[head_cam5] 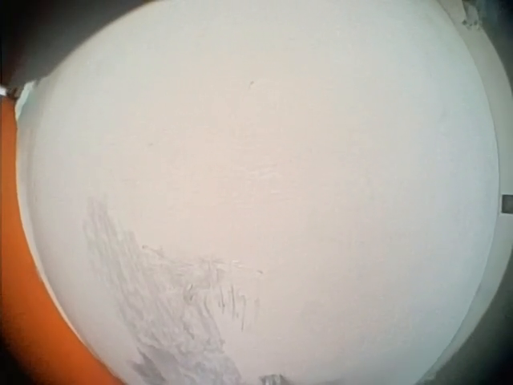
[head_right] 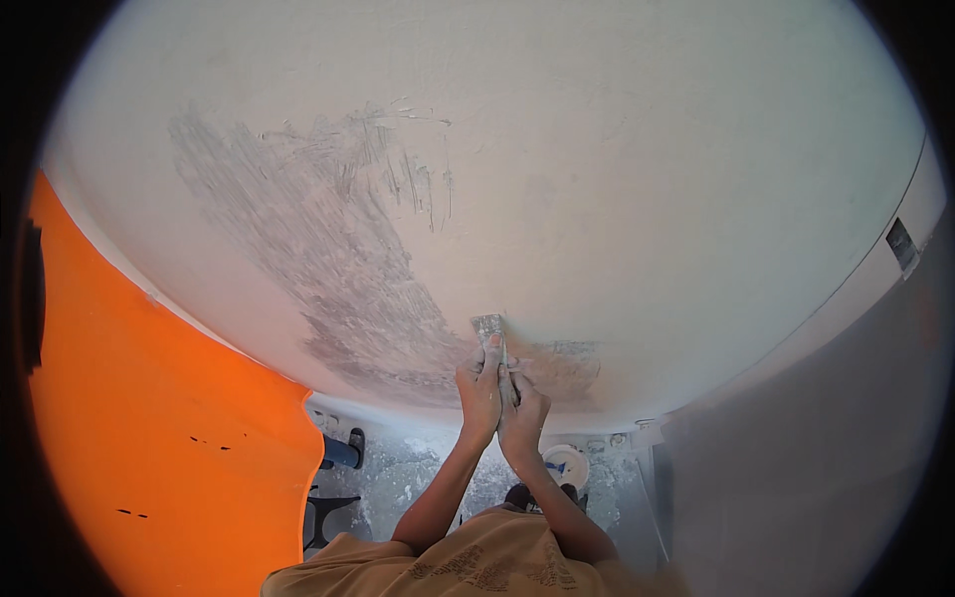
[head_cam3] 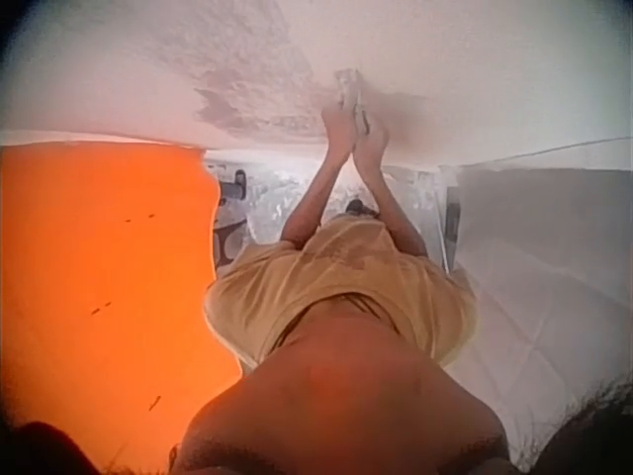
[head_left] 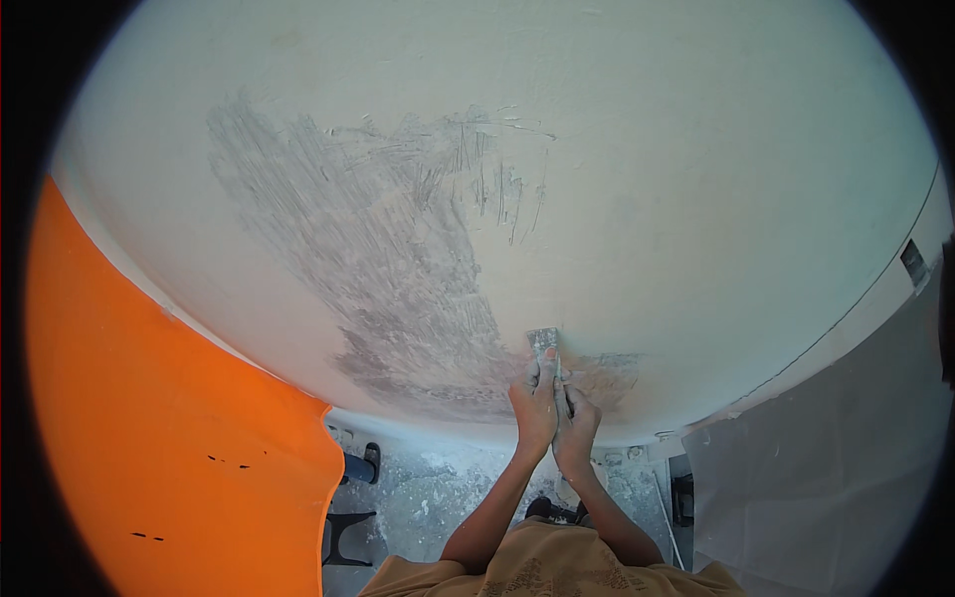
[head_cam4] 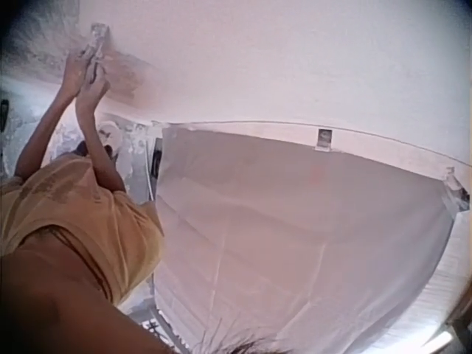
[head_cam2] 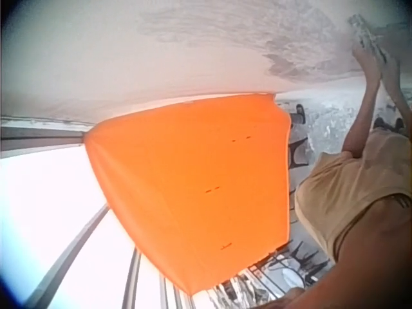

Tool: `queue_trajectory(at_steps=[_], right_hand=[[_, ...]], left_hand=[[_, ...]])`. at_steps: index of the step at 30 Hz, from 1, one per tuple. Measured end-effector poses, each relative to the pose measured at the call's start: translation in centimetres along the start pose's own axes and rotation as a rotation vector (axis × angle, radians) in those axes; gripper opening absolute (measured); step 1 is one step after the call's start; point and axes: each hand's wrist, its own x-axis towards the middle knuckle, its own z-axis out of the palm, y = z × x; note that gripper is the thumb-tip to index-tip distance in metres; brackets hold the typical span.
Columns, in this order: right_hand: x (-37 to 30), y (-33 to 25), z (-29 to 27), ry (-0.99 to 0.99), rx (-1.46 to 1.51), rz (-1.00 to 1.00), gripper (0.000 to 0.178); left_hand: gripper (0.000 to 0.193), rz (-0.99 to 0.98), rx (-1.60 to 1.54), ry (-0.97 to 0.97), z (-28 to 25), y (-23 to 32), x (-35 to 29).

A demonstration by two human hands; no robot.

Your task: Applying and smoothing plaster or joint compound on a wall or ceiling area using a putty knife or trowel.

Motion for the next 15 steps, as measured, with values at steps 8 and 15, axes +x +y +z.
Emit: queue_trajectory(at_steps=[8, 15], right_hand=[[0.3, -0.6, 0.1, -0.043, 0.074, 0.024, 0.024], [3.1, -5.9, -0.9, -0.134, 0.028, -0.040, 0.026]], left_hand=[[0.045, -0.035, 0.105, -0.008, -0.4, 0.8, 0.0], [0.045, 0.015, -0.091, 0.022, 0.4, 5.2, 0.2]])
